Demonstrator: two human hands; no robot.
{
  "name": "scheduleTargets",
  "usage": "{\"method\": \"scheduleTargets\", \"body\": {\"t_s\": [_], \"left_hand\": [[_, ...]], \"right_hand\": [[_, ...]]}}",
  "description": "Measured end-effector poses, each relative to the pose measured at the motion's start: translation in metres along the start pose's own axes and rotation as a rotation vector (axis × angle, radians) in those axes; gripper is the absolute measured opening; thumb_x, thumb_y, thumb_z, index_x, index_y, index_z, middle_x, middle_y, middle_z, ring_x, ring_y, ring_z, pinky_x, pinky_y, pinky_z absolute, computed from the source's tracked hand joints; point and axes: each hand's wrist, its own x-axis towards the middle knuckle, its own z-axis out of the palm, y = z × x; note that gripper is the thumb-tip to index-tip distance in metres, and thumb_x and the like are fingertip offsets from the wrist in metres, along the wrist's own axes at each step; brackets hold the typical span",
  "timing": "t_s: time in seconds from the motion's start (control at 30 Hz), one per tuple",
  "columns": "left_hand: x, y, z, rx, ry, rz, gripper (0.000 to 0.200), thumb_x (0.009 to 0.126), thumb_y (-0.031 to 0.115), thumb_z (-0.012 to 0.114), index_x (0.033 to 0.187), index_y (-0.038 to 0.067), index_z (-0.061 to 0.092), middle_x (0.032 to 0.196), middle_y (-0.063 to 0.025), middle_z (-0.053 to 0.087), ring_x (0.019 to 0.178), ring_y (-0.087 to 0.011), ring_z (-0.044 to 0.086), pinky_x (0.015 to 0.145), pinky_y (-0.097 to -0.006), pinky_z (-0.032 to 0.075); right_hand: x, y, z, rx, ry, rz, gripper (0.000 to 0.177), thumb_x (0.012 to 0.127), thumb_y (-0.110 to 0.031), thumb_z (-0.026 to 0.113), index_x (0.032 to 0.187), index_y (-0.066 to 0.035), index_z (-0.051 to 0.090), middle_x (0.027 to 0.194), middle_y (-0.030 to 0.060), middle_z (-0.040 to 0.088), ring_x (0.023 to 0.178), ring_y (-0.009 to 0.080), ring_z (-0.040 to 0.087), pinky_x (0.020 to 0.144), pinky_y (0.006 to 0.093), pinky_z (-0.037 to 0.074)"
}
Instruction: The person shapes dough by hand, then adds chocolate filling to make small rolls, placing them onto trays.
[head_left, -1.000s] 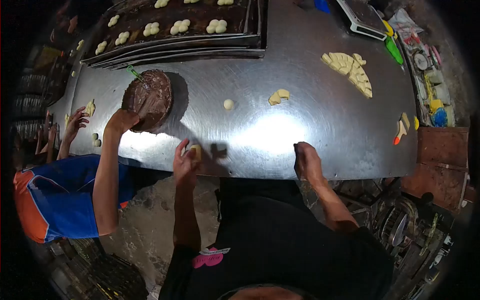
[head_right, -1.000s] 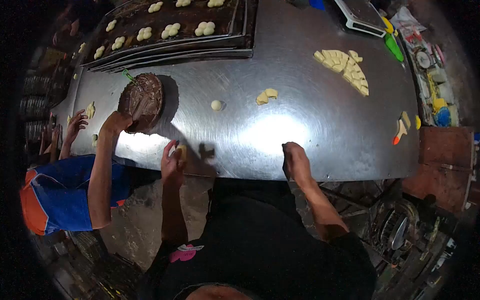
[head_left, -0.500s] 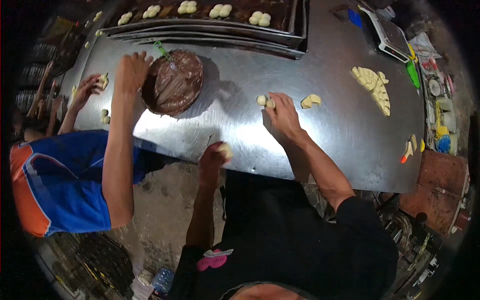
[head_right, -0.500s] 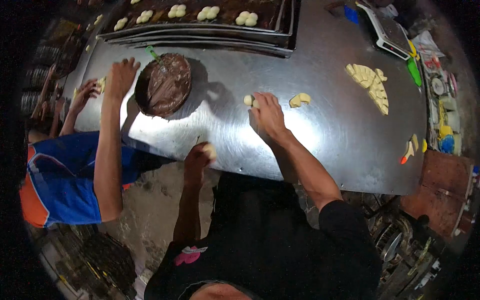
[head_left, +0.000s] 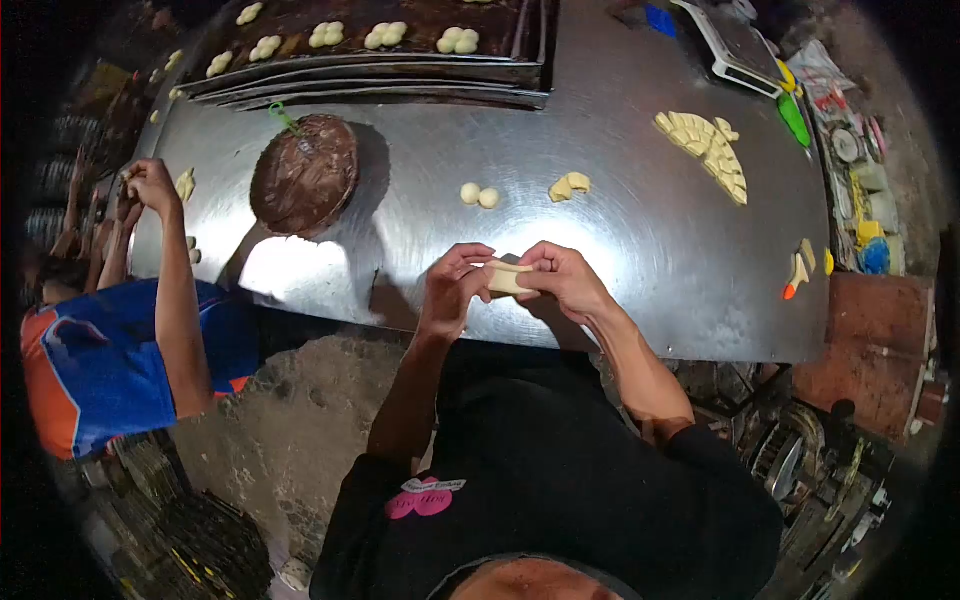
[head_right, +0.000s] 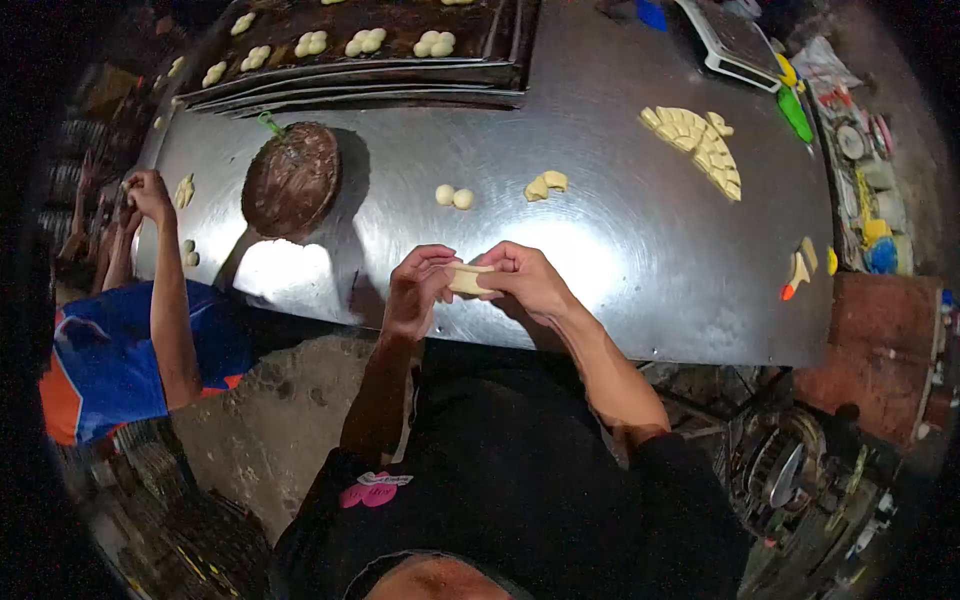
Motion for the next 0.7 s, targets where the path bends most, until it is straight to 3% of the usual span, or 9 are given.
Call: {"method": "scheduleTargets", "body": {"t_s": [0.03,0.1,0.2,0.37,0.47,0.57,0.6,0.63,0.7], "left_hand": [[-0.003,-0.001,-0.002,0.005,0.023,0.009,0.024,0.088,0.009,0.058,0.108,-0.005,0.057,0.094,-0.0106,0.062,0.080,-0.0149,0.060,0.066,-0.0234,0.047],[-0.006,-0.003,-0.002,0.052,0.021,-0.100,0.024,0.092,0.011,0.053,0.110,-0.004,0.058,0.101,-0.0106,0.062,0.084,-0.0143,0.061,0.067,-0.0227,0.047],[-0.017,-0.024,0.008,-0.059,0.214,0.065,0.034,0.099,0.017,0.043,0.127,0.000,0.053,0.119,-0.0113,0.058,0.102,-0.0189,0.059,0.083,-0.0299,0.048],[-0.027,-0.034,-0.026,0.361,0.403,0.212,0.041,0.098,0.019,0.044,0.134,-0.001,0.045,0.138,-0.0206,0.045,0.126,-0.0364,0.045,0.106,-0.0391,0.035],[-0.051,0.004,-0.042,0.627,0.521,0.317,0.041,0.093,0.014,0.055,0.131,0.001,0.050,0.144,-0.0176,0.039,0.132,-0.0336,0.039,0.107,-0.0389,0.033],[-0.069,0.005,-0.082,0.645,0.520,0.254,0.038,0.092,0.007,0.056,0.130,0.004,0.054,0.147,-0.0144,0.036,0.130,-0.0260,0.044,0.099,-0.0336,0.044],[-0.074,0.006,-0.092,0.522,0.553,0.250,0.034,0.090,0.010,0.059,0.124,0.004,0.058,0.142,-0.0162,0.043,0.130,-0.0317,0.044,0.102,-0.0388,0.040],[-0.078,0.005,-0.104,0.530,0.598,0.264,0.033,0.090,0.009,0.060,0.122,0.004,0.059,0.140,-0.0155,0.045,0.124,-0.0302,0.050,0.095,-0.0358,0.046],[-0.089,0.005,-0.128,0.507,0.656,0.187,0.031,0.090,0.008,0.061,0.121,0.005,0.060,0.138,-0.0144,0.047,0.115,-0.0256,0.056,0.087,-0.0319,0.049]], "right_hand": [[-0.002,-0.003,0.004,0.232,-0.057,0.083,0.021,0.085,0.002,0.063,0.105,-0.002,0.058,0.089,0.0080,0.064,0.078,0.0147,0.064,0.070,0.0257,0.053],[0.006,0.007,0.011,0.281,-0.178,0.065,0.036,0.089,0.000,0.058,0.124,0.001,0.049,0.099,0.0105,0.063,0.085,0.0150,0.062,0.073,0.0274,0.053],[0.022,0.013,0.044,0.581,-0.054,-0.057,0.051,0.093,-0.005,0.054,0.140,-0.003,0.035,0.105,0.0122,0.062,0.098,0.0167,0.060,0.084,0.0292,0.049],[0.064,0.020,0.099,0.616,0.006,0.030,0.051,0.092,-0.010,0.057,0.140,-0.006,0.038,0.104,0.0072,0.060,0.094,0.0161,0.057,0.084,0.0315,0.047],[0.113,0.003,0.133,0.053,-0.100,-0.113,0.055,0.086,0.000,0.058,0.138,-0.006,0.039,0.099,0.0067,0.060,0.084,0.0162,0.058,0.074,0.0296,0.050],[0.188,-0.016,0.165,-0.776,-0.139,-0.573,0.050,0.084,0.002,0.053,0.132,-0.005,0.043,0.097,0.0150,0.062,0.085,0.0284,0.061,0.074,0.0368,0.050],[0.213,-0.018,0.176,-1.000,-0.139,-0.789,0.047,0.082,0.001,0.052,0.128,-0.005,0.046,0.098,0.0193,0.062,0.089,0.0328,0.062,0.076,0.0404,0.050],[0.233,-0.023,0.187,-1.007,-0.152,-0.786,0.047,0.082,0.001,0.052,0.128,-0.005,0.046,0.098,0.0193,0.062,0.089,0.0328,0.062,0.076,0.0404,0.050],[0.262,-0.029,0.205,-1.334,-0.417,-0.959,0.041,0.083,0.000,0.048,0.123,-0.008,0.049,0.102,0.0239,0.061,0.092,0.0407,0.060,0.078,0.0459,0.049]]}}
